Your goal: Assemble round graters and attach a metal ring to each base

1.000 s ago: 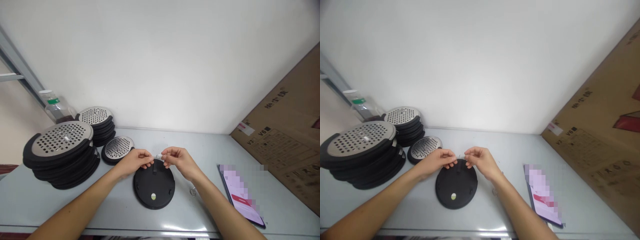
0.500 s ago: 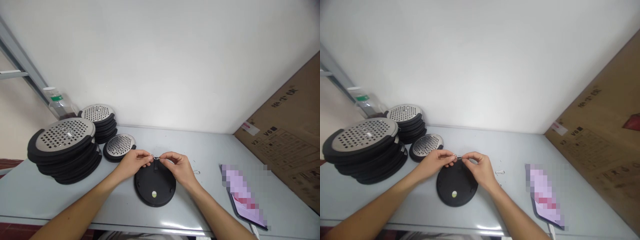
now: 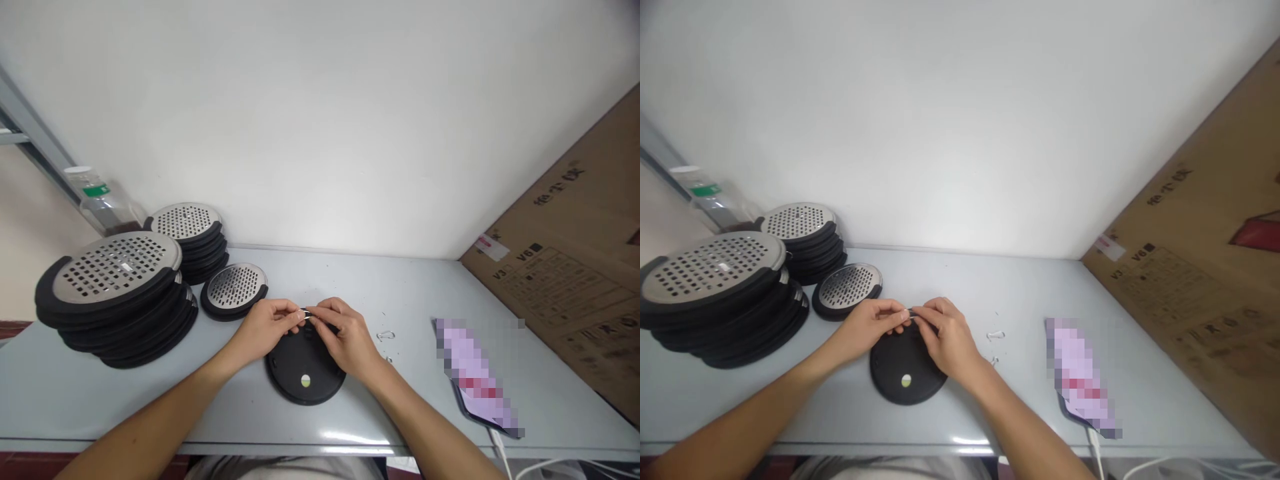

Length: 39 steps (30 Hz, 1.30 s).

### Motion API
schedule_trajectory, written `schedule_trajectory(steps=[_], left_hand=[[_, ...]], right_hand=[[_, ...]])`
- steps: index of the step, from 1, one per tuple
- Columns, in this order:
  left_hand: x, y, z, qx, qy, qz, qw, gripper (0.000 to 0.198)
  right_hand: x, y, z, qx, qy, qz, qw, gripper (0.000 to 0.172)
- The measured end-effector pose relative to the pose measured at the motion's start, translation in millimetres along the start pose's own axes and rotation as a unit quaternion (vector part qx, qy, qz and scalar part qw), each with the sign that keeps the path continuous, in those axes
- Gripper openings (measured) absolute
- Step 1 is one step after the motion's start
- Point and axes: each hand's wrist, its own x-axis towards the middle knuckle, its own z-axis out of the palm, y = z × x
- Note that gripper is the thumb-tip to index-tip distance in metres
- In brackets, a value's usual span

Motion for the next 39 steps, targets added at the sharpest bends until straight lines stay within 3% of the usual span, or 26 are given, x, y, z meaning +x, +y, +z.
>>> schedule_trajectory(steps=[6,16,24,27,35,39], left_hand=[[0.2,-2.6,0.0,-0.011,-0.008,0.007,1.000,0.027],[1.9,-1.3,-1.5,-0.117,0.010,-0.023,0.993,0.028],[-1.2,2.4,2.0,-0.111,0.026,0.045,0.992,0.017],[-2.1,3.6,0.7,-0.135,0.023,0.036,0.990,0.017],[-0.1,1.8,-2.3,-0.342,-0.045,-0.036,0.938,0.035],[1.1,2.0,-4.1,-0.376,-0.050,-0.054,0.924,0.026]], right_hand=[[-0.2,0.3,-0.8,-0.013,-0.066,-0.015,0.998,0.034],[-0.7,0.8,-5.9,-0.003,0.052,0.021,0.998,0.026],[-1.9,1.0,-6.0,-0.004,0.048,0.016,0.999,0.023],[-1.6,1.8,-6.3,-0.011,0.050,0.017,0.999,0.023],[-1.9,2.7,-5.7,-0.021,0.048,0.019,0.998,0.023],[-2.4,3.0,-5.6,-0.023,0.051,0.021,0.998,0.023]])
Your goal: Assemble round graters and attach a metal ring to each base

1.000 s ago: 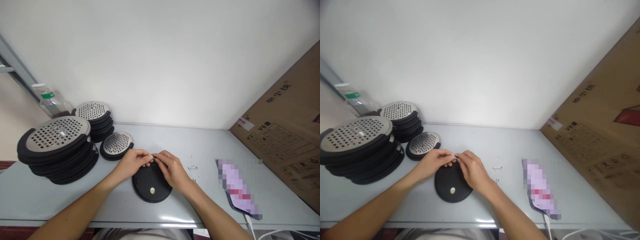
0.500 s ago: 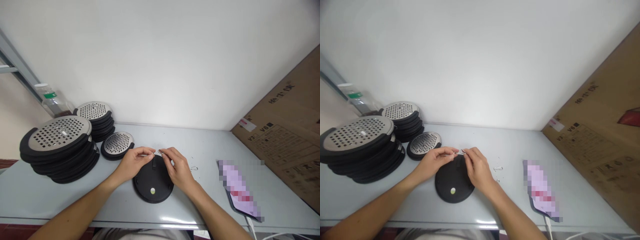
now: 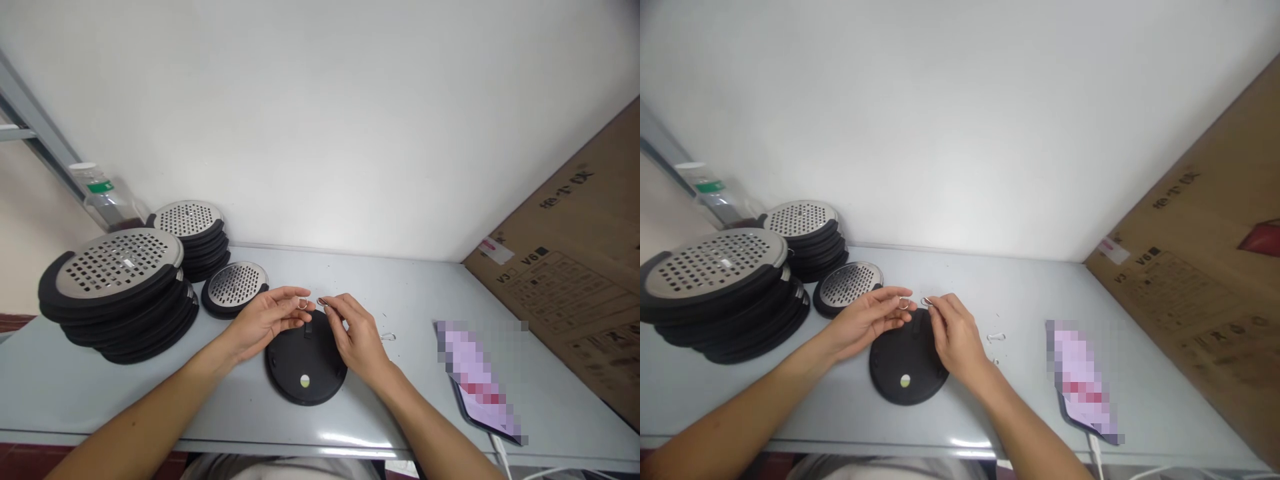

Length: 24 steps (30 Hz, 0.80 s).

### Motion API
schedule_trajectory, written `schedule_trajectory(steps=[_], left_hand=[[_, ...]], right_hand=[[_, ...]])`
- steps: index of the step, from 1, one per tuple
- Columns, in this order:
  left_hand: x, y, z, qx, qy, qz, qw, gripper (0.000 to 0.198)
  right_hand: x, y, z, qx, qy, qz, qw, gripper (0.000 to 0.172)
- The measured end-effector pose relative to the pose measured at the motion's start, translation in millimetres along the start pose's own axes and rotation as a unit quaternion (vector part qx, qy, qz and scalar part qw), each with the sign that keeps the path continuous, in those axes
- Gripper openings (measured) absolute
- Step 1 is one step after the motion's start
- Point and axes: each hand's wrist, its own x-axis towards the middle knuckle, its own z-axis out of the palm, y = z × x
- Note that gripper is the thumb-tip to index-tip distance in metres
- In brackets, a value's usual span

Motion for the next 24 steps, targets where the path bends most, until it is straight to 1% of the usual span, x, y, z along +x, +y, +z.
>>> schedule_trajectory(steps=[5,9,12,18,24], left_hand=[[1,-2,-0.9,0.012,0.010,0.000,1.000,0.021],[4,-7,-2.7,0.055,0.057,0.009,0.997,0.026],[5,-9,-4.8,0.095,0.087,0.018,0.992,0.030],[3,-8,-3.7,0.159,0.078,0.052,0.983,0.038],[0,-9,5.7,0.261,0.068,0.112,0.956,0.031]], right_hand=[[0,0,-1,-0.001,0.000,-0.001,1.000,0.023],[0,-1,0,0.005,-0.007,0.000,1.000,0.023],[0,-1,1,0.009,-0.024,0.006,1.000,0.023],[1,-5,0,0.033,-0.054,0.030,0.998,0.023],[4,-5,-6,0.082,-0.082,0.067,0.991,0.025]])
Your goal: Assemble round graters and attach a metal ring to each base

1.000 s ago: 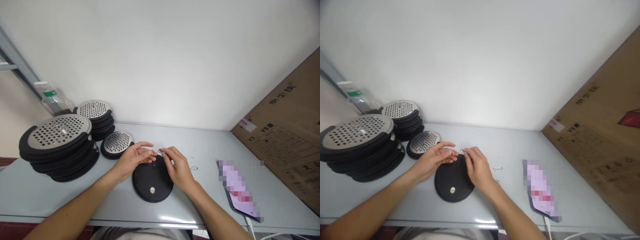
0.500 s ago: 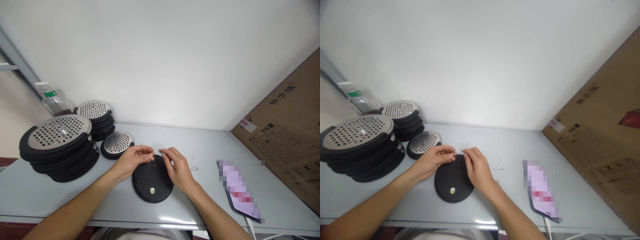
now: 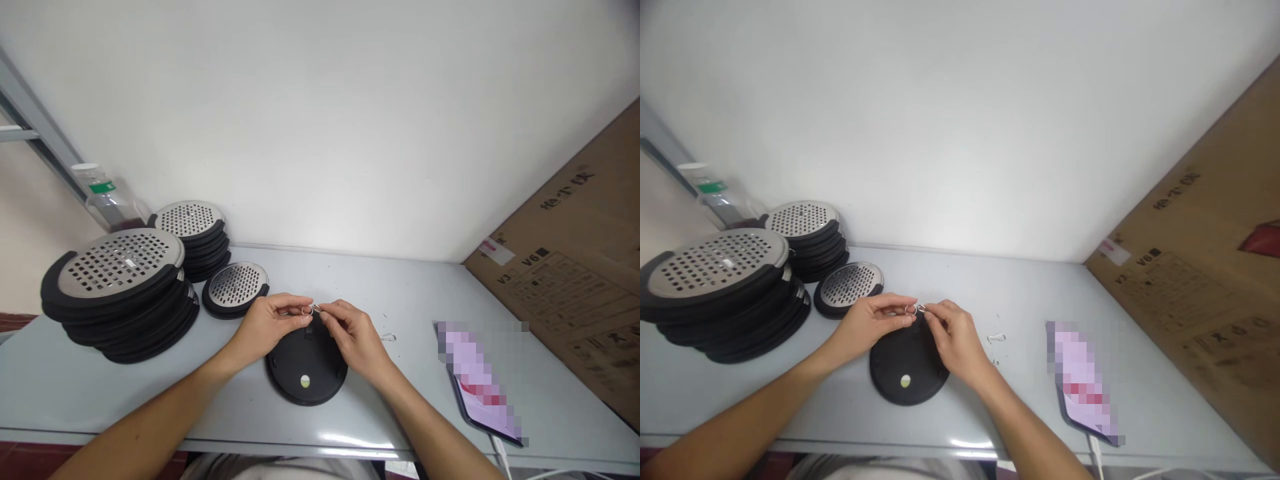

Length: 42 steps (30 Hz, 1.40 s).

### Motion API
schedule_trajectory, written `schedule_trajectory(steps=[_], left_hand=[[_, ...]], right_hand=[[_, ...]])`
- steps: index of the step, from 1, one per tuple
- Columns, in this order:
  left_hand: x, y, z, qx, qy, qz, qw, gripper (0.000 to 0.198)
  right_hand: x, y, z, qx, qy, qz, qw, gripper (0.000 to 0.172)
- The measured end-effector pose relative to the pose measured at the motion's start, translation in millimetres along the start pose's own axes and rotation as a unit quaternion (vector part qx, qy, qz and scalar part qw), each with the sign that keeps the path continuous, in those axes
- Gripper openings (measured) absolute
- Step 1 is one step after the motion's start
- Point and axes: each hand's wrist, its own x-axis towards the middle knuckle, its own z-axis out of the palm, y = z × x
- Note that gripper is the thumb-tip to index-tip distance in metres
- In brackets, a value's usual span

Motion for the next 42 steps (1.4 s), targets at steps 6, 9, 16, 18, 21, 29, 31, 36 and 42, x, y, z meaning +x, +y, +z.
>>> schedule_trajectory(steps=[6,9,16,18,21,29,31,36,42], left_hand=[[-3.9,-2.7,3.5,0.091,0.040,0.085,0.991,0.023],[-4.5,-3.2,3.4,0.138,0.051,0.103,0.984,0.021],[-4.5,-1.2,2.7,0.130,0.040,0.102,0.985,0.024],[-4.8,-0.5,2.6,0.145,0.035,0.112,0.982,0.022],[-5.1,0.9,2.6,0.174,0.010,0.129,0.976,0.022],[-4.4,0.8,3.5,0.215,-0.013,0.155,0.964,0.023],[-4.2,0.2,3.7,0.218,-0.009,0.155,0.964,0.024],[-3.9,-1.1,4.1,0.190,0.006,0.136,0.972,0.024],[-5.1,-1.3,5.9,0.158,0.004,0.122,0.980,0.025]], right_hand=[[-0.3,-0.2,-1.3,0.027,-0.018,0.021,0.999,0.025],[-0.8,-0.6,-1.1,0.036,-0.020,0.027,0.999,0.025],[0.4,-1.6,-2.6,0.023,-0.006,0.018,1.000,0.026],[0.8,-2.8,-3.0,0.018,-0.011,0.016,1.000,0.026],[0.9,-4.2,-2.9,0.030,-0.018,0.020,0.999,0.026],[-2.2,-1.1,0.6,0.075,-0.027,0.049,0.996,0.027],[-2.4,-0.1,2.0,0.100,-0.029,0.069,0.992,0.027],[0.8,2.0,2.8,0.284,-0.042,0.141,0.947,0.028],[3.7,0.8,1.0,0.479,-0.072,0.224,0.845,0.026]])
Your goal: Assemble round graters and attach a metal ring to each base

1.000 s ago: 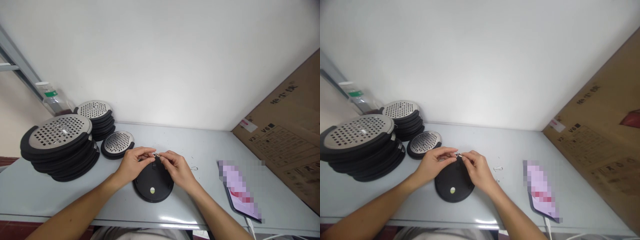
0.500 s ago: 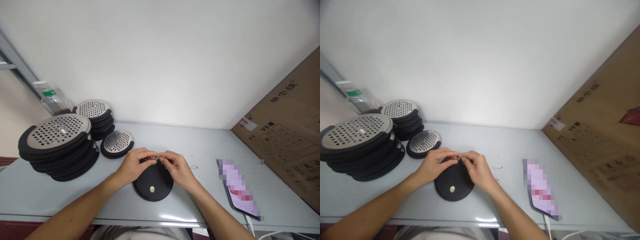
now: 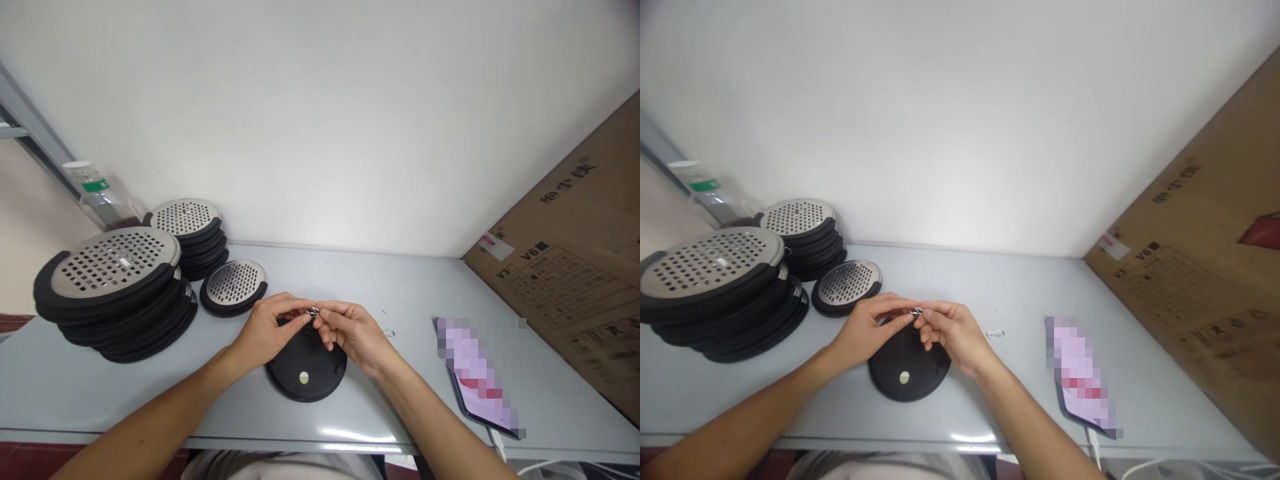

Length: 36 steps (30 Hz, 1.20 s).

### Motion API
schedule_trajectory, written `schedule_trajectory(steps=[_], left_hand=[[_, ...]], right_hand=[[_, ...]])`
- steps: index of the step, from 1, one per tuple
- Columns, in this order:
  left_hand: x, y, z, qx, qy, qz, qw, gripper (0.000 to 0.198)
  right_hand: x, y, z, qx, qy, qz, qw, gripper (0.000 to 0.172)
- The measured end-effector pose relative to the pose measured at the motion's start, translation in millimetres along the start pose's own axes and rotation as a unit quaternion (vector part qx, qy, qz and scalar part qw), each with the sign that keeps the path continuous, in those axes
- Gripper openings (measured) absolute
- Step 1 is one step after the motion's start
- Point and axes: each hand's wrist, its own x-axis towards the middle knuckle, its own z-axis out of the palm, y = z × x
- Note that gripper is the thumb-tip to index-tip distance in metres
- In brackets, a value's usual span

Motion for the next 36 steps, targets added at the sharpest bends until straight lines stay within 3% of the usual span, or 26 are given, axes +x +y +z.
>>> schedule_trajectory(steps=[7,12,17,22,26,36], left_hand=[[-1.1,0.4,4.7,-0.085,0.014,-0.050,0.995,0.023],[-1.1,-1.4,3.8,-0.029,0.016,-0.020,0.999,0.022],[-0.3,-0.7,1.3,0.048,0.013,0.022,0.999,0.022],[-0.9,-0.4,2.2,0.040,0.000,0.022,0.999,0.024],[-1.7,-1.2,3.1,0.020,0.016,-0.003,1.000,0.022],[-0.5,-0.2,1.8,0.027,-0.020,-0.005,0.999,0.022]], right_hand=[[1.5,1.8,-0.5,0.053,-0.004,0.038,0.998,0.025],[-0.5,2.1,1.3,-0.043,0.003,0.009,0.999,0.028],[-2.0,1.8,3.4,-0.133,-0.033,0.000,0.991,0.027],[-0.8,0.9,1.3,-0.127,-0.009,-0.006,0.992,0.023],[-2.0,1.0,2.0,-0.128,-0.029,0.009,0.991,0.023],[-3.5,-0.3,1.4,-0.103,-0.050,0.029,0.993,0.023]])
